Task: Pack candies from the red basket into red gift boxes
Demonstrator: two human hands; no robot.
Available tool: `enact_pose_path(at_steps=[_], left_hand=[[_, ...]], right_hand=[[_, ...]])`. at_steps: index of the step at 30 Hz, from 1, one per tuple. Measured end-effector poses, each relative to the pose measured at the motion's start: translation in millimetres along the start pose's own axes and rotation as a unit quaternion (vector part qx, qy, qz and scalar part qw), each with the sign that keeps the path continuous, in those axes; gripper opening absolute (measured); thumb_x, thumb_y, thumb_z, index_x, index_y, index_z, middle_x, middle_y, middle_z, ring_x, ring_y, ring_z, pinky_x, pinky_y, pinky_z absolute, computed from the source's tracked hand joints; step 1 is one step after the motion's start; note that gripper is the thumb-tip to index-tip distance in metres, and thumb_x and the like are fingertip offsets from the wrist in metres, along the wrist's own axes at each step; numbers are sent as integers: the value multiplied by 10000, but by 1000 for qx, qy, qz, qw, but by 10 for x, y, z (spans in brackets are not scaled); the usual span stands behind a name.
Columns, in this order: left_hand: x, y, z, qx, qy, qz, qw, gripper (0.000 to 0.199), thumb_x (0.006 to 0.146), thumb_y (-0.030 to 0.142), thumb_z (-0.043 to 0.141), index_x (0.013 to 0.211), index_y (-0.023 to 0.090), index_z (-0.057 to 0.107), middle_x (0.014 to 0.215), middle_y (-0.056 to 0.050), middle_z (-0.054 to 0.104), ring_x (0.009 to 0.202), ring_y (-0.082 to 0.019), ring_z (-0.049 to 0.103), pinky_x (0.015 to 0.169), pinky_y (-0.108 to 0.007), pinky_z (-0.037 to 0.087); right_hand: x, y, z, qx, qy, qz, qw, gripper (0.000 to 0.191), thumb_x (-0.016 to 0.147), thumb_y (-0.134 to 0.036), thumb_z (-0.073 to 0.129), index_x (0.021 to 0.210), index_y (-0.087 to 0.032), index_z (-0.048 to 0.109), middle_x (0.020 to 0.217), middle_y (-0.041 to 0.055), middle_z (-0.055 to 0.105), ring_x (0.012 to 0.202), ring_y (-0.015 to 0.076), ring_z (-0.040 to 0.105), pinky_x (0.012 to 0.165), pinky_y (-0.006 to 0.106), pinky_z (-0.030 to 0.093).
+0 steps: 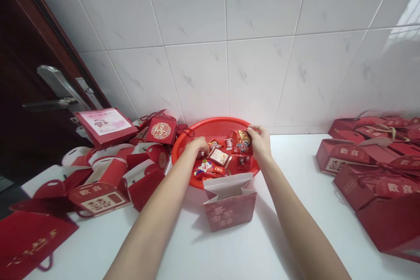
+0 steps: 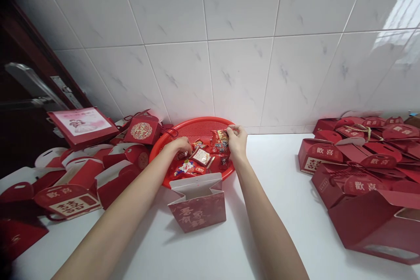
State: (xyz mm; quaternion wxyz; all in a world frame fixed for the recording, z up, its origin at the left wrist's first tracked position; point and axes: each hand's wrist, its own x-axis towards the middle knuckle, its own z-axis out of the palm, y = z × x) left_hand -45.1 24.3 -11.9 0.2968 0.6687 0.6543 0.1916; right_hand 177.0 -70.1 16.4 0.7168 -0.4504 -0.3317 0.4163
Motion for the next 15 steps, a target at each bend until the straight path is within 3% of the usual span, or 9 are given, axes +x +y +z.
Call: enact_pose_path(at_steps=[3, 7, 15], left_hand=[[-25, 28, 29, 45, -11, -39, 998, 298, 342, 41, 761, 387, 208, 518, 399, 6, 537, 562, -249, 615, 564, -327, 452], [-85, 83, 31, 46, 6, -36, 998, 247, 400, 35, 727, 388, 207, 550, 390, 20, 510, 578, -219, 601, 583, -299, 434], [-161, 282, 16, -87, 13, 20, 996, 121, 545, 150, 710, 477, 192, 620, 500, 18, 599, 638, -185, 600, 613, -277, 430]], right_hand=[[-5, -5, 3, -4, -2, -3, 1000, 168, 641, -304, 687, 757, -210, 611, 611, -26, 623, 624, 166, 600, 557, 278, 459], [-19, -18, 15, 7, 3, 3, 1000, 157, 634, -284, 666, 757, -203, 611, 600, -27, 619, 614, 162, 593, 575, 284, 462], [-18, 4, 13, 8, -7, -10, 1000, 178, 635, -312, 684, 761, -216, 603, 622, -18, 640, 638, 175, 611, 571, 284, 470]])
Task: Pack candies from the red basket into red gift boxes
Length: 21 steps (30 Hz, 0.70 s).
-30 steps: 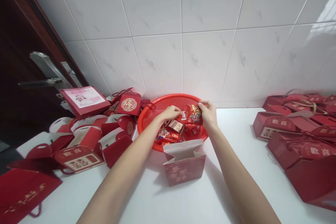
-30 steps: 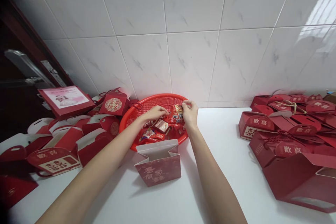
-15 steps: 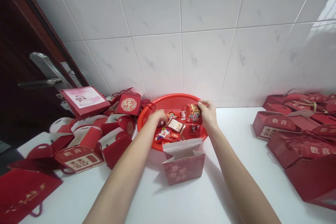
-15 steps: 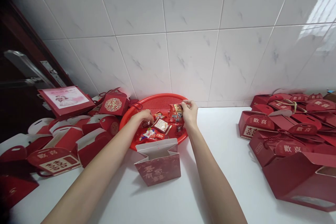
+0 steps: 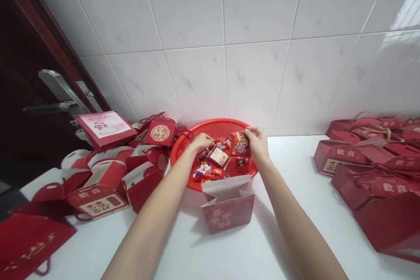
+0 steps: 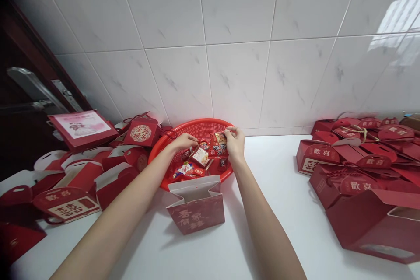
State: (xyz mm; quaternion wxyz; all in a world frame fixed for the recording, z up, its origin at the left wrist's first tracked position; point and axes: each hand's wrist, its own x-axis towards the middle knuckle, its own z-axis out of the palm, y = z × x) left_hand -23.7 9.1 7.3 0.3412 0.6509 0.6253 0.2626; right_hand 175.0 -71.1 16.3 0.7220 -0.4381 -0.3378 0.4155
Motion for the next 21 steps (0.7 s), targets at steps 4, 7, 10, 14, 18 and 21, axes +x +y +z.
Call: enact_pose_path(at_steps=[4, 7, 10, 14, 18, 21], left_hand=[[-86, 179, -26, -104, -32, 18, 994, 107, 642, 280, 686, 619, 178, 666, 693, -35, 717, 755, -210, 674, 667, -297, 486], [-181, 313, -70, -187, -72, 38, 979, 183, 699, 337, 661, 739, 162, 697, 869, -99, 762, 886, -227, 703, 775, -325, 526], [-275, 402, -91, -293, -147, 71, 942, 214, 698, 348, 719, 784, 154, 704, 904, -112, 759, 908, -228, 700, 851, -354, 526], [-371, 455, -49, -320, -213, 117, 916, 327, 670, 351, 822, 911, 146, 738, 928, -87, 743, 847, -191, 678, 851, -359, 513], [-391, 464, 5, -305, -206, 126, 921, 401, 647, 335, 869, 981, 159, 735, 957, -59, 724, 862, -157, 655, 861, -340, 498], [-372, 457, 42, -311, -178, 123, 926, 451, 598, 346, 904, 969, 161, 725, 954, -49, 719, 842, -145, 652, 852, -334, 505]], right_hand=[[5, -3, 0, -1, -4, 3, 1000, 185, 638, -315, 689, 767, -218, 597, 597, -29, 620, 608, 169, 592, 564, 285, 465], [-5, -26, 6, -5, -3, 16, 1000, 149, 651, -279, 670, 766, -218, 597, 584, -34, 610, 592, 165, 580, 564, 284, 460], [-15, -42, 14, -7, -5, 25, 1000, 129, 662, -257, 658, 763, -218, 589, 597, -30, 623, 611, 175, 605, 573, 289, 467], [6, -15, 13, -7, -7, 26, 1000, 143, 650, -265, 664, 763, -218, 590, 592, -31, 629, 607, 181, 616, 572, 293, 469], [51, 37, -5, -7, -11, 4, 1000, 140, 627, -286, 688, 723, -196, 638, 637, -18, 654, 636, 160, 605, 616, 284, 474], [70, 57, -18, -3, -51, 20, 999, 183, 622, -337, 727, 698, -179, 678, 672, -1, 674, 659, 154, 600, 644, 287, 479]])
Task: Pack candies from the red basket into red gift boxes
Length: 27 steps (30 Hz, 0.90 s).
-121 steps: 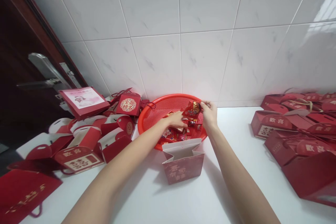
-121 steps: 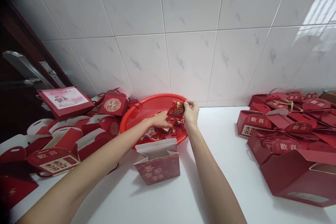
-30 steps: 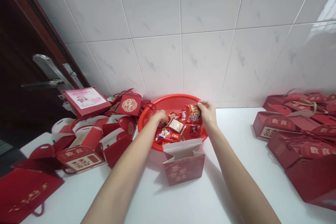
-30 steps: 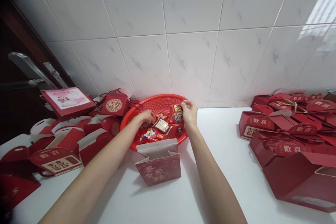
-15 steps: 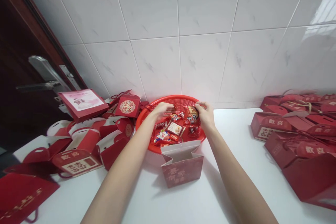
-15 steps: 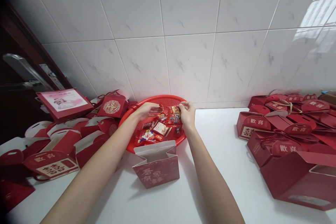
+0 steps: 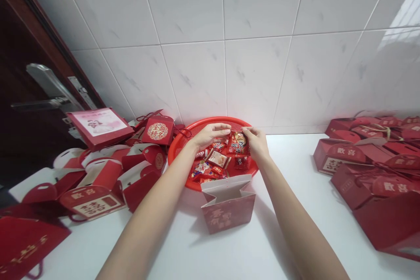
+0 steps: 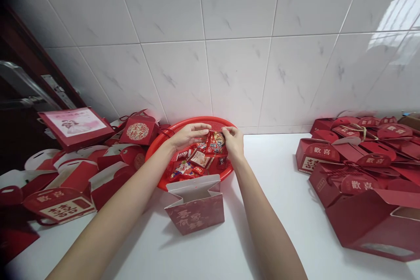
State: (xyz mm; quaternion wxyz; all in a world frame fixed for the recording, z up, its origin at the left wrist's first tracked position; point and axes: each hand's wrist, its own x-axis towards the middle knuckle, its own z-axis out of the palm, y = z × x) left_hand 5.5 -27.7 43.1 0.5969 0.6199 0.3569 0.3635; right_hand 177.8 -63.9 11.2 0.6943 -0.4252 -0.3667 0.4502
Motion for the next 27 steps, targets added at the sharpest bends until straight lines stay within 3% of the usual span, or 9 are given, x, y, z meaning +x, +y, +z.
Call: enact_pose_path(at_steps=[5, 11, 14, 18, 20, 22, 24, 27], left_hand=[[21, -50, 83, 24, -7, 3, 1000, 548, 518, 435, 935, 922, 141, 712, 886, -49, 723, 794, -163, 670, 799, -352, 536], [14, -71, 149, 62, -16, 45, 997, 448, 596, 394, 900, 893, 125, 699, 826, -35, 710, 748, -157, 664, 753, -335, 539], [29, -63, 132, 50, -15, 43, 998, 388, 619, 270, 864, 942, 141, 692, 860, -28, 708, 773, -152, 671, 765, -316, 534], [52, -60, 87, 117, 19, 7, 993, 225, 684, 158, 719, 905, 148, 684, 814, -9, 698, 741, -132, 657, 749, -281, 512], [47, -79, 71, 214, -34, -26, 976, 121, 669, 133, 681, 790, 145, 685, 718, 9, 673, 689, -124, 626, 698, -251, 488], [26, -114, 70, 310, -137, -95, 936, 46, 636, 141, 693, 660, 156, 657, 621, 27, 634, 633, -123, 591, 623, -226, 454], [-4, -151, 85, 365, -206, -167, 893, 126, 604, 190, 741, 583, 169, 619, 544, 36, 594, 577, -125, 564, 556, -219, 418], [-45, -175, 124, 373, -215, -210, 878, 244, 565, 295, 822, 602, 185, 607, 561, 34, 619, 566, -133, 568, 539, -222, 415]], right_hand=[[-4, -5, -23, 25, -94, 59, 993, 279, 566, -405, 831, 666, -176, 706, 705, 27, 712, 711, 181, 640, 677, 307, 510], [-45, -30, -37, 15, -126, 65, 990, 343, 500, -343, 889, 733, -182, 696, 707, 31, 713, 679, 195, 660, 694, 344, 524], [-47, -34, -31, 13, -93, 25, 995, 319, 485, -270, 863, 734, -189, 681, 703, 16, 699, 678, 181, 645, 696, 336, 514], [-26, -39, -25, 23, 14, -43, 999, 250, 520, -255, 796, 710, -188, 650, 677, -1, 672, 665, 153, 609, 647, 296, 480], [-23, -52, -22, 26, 36, -51, 998, 248, 536, -266, 780, 718, -185, 632, 669, 5, 669, 648, 149, 597, 607, 287, 460], [-33, -72, -16, 19, 32, -50, 998, 256, 545, -275, 776, 725, -182, 619, 649, 8, 663, 606, 139, 569, 560, 277, 432], [-51, -96, -4, 8, 22, -47, 999, 260, 546, -273, 774, 725, -179, 610, 624, 2, 651, 566, 125, 537, 532, 269, 410], [-79, -128, 19, 0, 22, -40, 999, 256, 549, -239, 745, 752, -177, 603, 611, -14, 638, 547, 115, 516, 519, 259, 400]])
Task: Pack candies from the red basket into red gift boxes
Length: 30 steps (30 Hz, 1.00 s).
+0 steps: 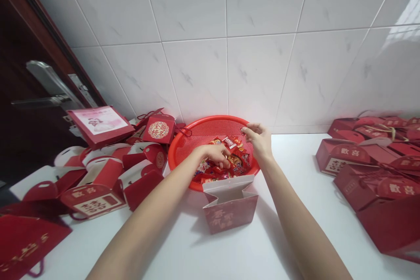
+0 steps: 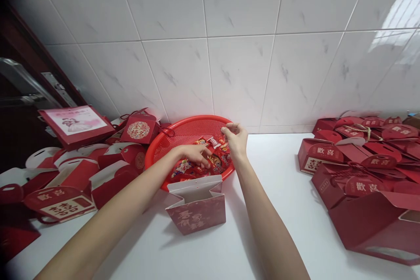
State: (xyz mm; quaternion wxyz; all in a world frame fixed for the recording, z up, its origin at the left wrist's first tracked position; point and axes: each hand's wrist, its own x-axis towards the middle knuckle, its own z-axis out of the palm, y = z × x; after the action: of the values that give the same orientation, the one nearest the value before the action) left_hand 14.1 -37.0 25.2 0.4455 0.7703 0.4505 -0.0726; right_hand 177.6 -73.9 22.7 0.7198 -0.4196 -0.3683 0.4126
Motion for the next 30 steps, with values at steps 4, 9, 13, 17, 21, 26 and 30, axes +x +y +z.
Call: enact_pose_path(at_steps=[4, 9, 13, 17, 21, 26, 30], left_hand=[[-24, 53, -1, -39, 38, 67, 996, 357, 538, 403, 879, 603, 176, 611, 610, 26, 627, 632, -153, 587, 588, -244, 431], [-32, 94, -88, -184, 187, 191, 946, 396, 610, 481, 849, 749, 139, 707, 726, -6, 664, 702, -152, 594, 672, -278, 451], [-38, 114, -117, -230, 290, 252, 894, 439, 600, 519, 853, 745, 129, 712, 734, -18, 666, 723, -155, 584, 700, -290, 446], [-40, 132, -86, -270, 310, 297, 862, 418, 622, 521, 845, 710, 137, 705, 726, -17, 671, 733, -155, 586, 724, -291, 450], [-23, 137, -84, -312, 291, 302, 853, 368, 611, 447, 850, 765, 141, 716, 758, -19, 681, 747, -158, 597, 728, -283, 461], [-1, 113, -169, -275, 302, 200, 891, 359, 782, 382, 549, 1013, 151, 700, 928, -63, 705, 787, -159, 634, 728, -265, 491], [14, -2, -184, -33, 234, 30, 971, 224, 738, 296, 535, 794, 149, 694, 792, -56, 703, 730, -178, 641, 653, -260, 480]], right_hand=[[-13, -30, 19, -11, 3, 27, 1000, 249, 557, -175, 639, 802, -185, 595, 601, -35, 617, 515, 110, 477, 483, 246, 361], [-21, -35, 21, -35, 17, 31, 999, 160, 602, -217, 617, 758, -186, 610, 586, -40, 573, 542, 123, 499, 505, 254, 372], [-47, -17, 13, -85, -23, 20, 996, 351, 635, -449, 757, 839, -188, 639, 645, -11, 608, 612, 165, 562, 558, 281, 417], [-56, -4, 4, -173, -74, 1, 982, 438, 624, -578, 778, 753, -174, 667, 680, 16, 624, 621, 159, 538, 584, 288, 395], [-39, 13, -5, -161, -81, -20, 983, 447, 638, -603, 761, 624, -179, 619, 618, -1, 587, 588, 138, 483, 577, 283, 362], [-20, 29, -7, -84, -31, -39, 995, 413, 650, -559, 769, 597, -175, 627, 588, -16, 571, 606, 131, 466, 597, 272, 376], [-12, 29, 7, -17, -11, -23, 1000, 406, 631, -539, 795, 598, -170, 630, 586, -21, 587, 588, 118, 468, 582, 260, 383]])
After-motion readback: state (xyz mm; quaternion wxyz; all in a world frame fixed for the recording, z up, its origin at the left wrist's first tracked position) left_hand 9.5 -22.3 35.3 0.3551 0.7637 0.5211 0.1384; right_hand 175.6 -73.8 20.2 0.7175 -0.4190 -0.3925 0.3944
